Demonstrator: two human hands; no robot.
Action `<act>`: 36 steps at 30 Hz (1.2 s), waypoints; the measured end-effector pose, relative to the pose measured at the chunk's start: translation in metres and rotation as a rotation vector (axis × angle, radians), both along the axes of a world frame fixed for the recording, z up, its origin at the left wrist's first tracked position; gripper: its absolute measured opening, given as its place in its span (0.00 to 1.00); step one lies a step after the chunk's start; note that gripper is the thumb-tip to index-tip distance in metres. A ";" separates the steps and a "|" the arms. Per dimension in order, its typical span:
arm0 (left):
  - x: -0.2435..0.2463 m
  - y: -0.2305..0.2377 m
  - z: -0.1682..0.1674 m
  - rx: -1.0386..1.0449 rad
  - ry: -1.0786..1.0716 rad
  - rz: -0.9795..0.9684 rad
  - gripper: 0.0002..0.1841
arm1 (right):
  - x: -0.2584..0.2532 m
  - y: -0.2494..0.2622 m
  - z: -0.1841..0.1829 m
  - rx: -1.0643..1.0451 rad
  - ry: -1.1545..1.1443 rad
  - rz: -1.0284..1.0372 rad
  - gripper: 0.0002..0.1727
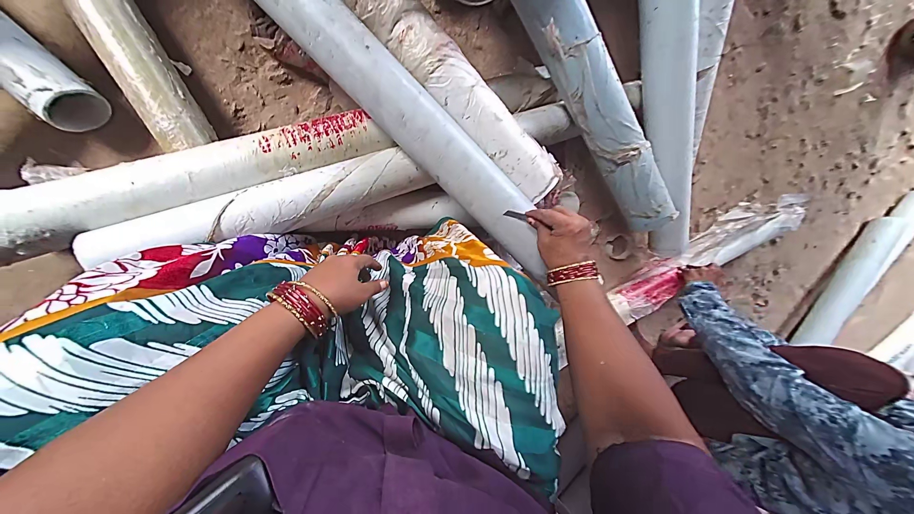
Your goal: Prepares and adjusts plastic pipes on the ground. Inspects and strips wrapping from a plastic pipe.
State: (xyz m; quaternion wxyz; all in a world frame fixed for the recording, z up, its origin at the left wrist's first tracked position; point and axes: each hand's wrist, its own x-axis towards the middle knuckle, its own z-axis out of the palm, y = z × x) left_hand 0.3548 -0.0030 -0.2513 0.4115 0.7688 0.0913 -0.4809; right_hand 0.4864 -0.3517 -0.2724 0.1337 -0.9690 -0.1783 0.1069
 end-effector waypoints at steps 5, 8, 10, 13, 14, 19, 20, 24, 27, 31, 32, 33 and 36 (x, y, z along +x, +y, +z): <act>0.000 0.001 0.000 -0.005 0.011 -0.005 0.23 | -0.007 -0.009 0.009 -0.106 0.028 0.291 0.12; -0.002 0.000 -0.002 -0.007 0.012 -0.003 0.23 | -0.008 -0.002 0.010 -0.018 -0.036 0.162 0.13; -0.002 0.000 -0.002 -0.007 0.002 -0.003 0.23 | -0.006 -0.003 0.003 -0.038 -0.046 0.207 0.13; -0.001 0.002 -0.001 0.002 0.001 -0.006 0.23 | -0.012 -0.020 -0.010 -0.093 -0.105 0.429 0.15; -0.001 0.002 -0.002 0.005 0.000 -0.013 0.23 | -0.018 -0.025 -0.011 -0.117 -0.114 0.468 0.16; -0.001 0.000 -0.001 -0.003 0.006 -0.026 0.22 | -0.039 -0.024 -0.013 -0.108 -0.116 0.484 0.11; -0.001 0.000 -0.001 -0.005 0.013 -0.029 0.22 | -0.037 -0.019 -0.014 -0.096 -0.154 0.464 0.12; 0.000 0.000 0.001 0.007 0.007 -0.024 0.23 | -0.029 -0.010 -0.018 -0.133 -0.138 0.496 0.08; 0.001 0.002 0.001 0.004 -0.001 -0.016 0.24 | -0.037 -0.013 -0.007 -0.282 0.041 0.526 0.05; -0.001 0.001 0.001 -0.009 -0.015 -0.014 0.23 | -0.046 -0.012 0.006 -0.354 0.344 0.427 0.08; 0.000 0.002 0.000 -0.012 -0.009 -0.018 0.23 | -0.046 -0.013 0.000 -0.238 0.173 0.455 0.07; -0.001 0.002 0.000 -0.016 -0.001 -0.022 0.23 | -0.045 -0.011 -0.006 -0.157 0.021 0.478 0.07; 0.001 0.001 0.002 -0.015 0.004 -0.038 0.23 | -0.033 0.005 -0.019 -0.106 -0.175 0.545 0.08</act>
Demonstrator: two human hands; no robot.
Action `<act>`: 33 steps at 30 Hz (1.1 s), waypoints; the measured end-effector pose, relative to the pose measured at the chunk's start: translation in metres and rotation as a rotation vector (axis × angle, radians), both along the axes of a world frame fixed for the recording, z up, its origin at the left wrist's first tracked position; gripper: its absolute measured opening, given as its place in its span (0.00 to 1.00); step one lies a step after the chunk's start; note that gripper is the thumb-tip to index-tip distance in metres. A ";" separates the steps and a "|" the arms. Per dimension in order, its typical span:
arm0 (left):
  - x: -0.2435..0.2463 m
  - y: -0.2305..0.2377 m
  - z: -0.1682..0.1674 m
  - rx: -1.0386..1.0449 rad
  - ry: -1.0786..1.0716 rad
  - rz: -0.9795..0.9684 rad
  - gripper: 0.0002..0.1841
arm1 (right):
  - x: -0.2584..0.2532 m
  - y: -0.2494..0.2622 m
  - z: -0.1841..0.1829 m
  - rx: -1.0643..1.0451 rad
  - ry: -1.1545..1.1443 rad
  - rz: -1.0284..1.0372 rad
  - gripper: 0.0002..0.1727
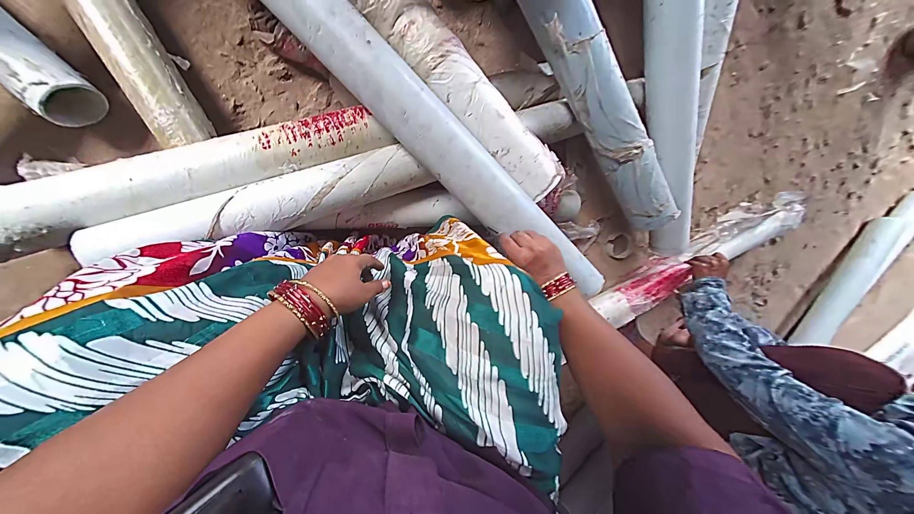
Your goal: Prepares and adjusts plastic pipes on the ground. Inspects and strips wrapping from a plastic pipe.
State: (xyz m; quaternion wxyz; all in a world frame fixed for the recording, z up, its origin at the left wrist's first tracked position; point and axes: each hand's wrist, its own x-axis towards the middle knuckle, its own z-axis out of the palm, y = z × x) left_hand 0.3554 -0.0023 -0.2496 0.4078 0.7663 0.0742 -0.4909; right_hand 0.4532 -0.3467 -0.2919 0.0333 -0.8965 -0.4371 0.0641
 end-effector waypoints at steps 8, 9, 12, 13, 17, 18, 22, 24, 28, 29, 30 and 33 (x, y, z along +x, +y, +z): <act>-0.003 0.000 -0.002 0.012 -0.013 0.044 0.23 | -0.017 0.008 0.020 -0.510 0.491 -0.325 0.16; -0.003 0.000 -0.002 0.013 -0.017 0.046 0.22 | -0.020 0.006 0.020 -0.451 0.452 -0.295 0.15; -0.006 -0.004 -0.001 0.005 -0.007 0.035 0.23 | -0.027 0.006 0.008 -0.139 0.214 -0.165 0.14; -0.005 -0.004 -0.001 0.005 -0.014 0.035 0.23 | -0.023 0.010 0.001 -0.058 0.103 -0.091 0.12; -0.002 -0.001 -0.005 -0.005 -0.012 0.040 0.23 | -0.012 0.023 -0.011 -0.054 -0.032 -0.047 0.10; -0.001 -0.001 -0.004 0.000 0.003 0.029 0.23 | -0.016 0.020 -0.006 -0.175 0.100 -0.137 0.13; 0.004 0.001 -0.002 0.013 0.018 0.032 0.23 | -0.029 -0.005 0.022 -0.488 0.490 -0.384 0.14; 0.004 0.003 -0.003 0.015 0.016 0.035 0.23 | -0.056 -0.029 0.038 -0.177 0.208 -0.391 0.17; 0.002 -0.002 -0.010 0.032 -0.020 0.040 0.23 | -0.074 -0.046 0.076 0.040 0.004 -1.192 0.19; 0.002 -0.002 -0.010 0.038 -0.008 0.033 0.23 | -0.075 -0.049 0.078 0.150 0.049 -1.456 0.21; 0.000 -0.004 -0.010 0.038 0.012 0.025 0.23 | -0.078 -0.054 0.073 0.293 0.113 -1.673 0.23; 0.006 -0.006 -0.001 0.029 0.057 -0.012 0.25 | -0.083 -0.065 0.042 0.653 0.328 -1.893 0.32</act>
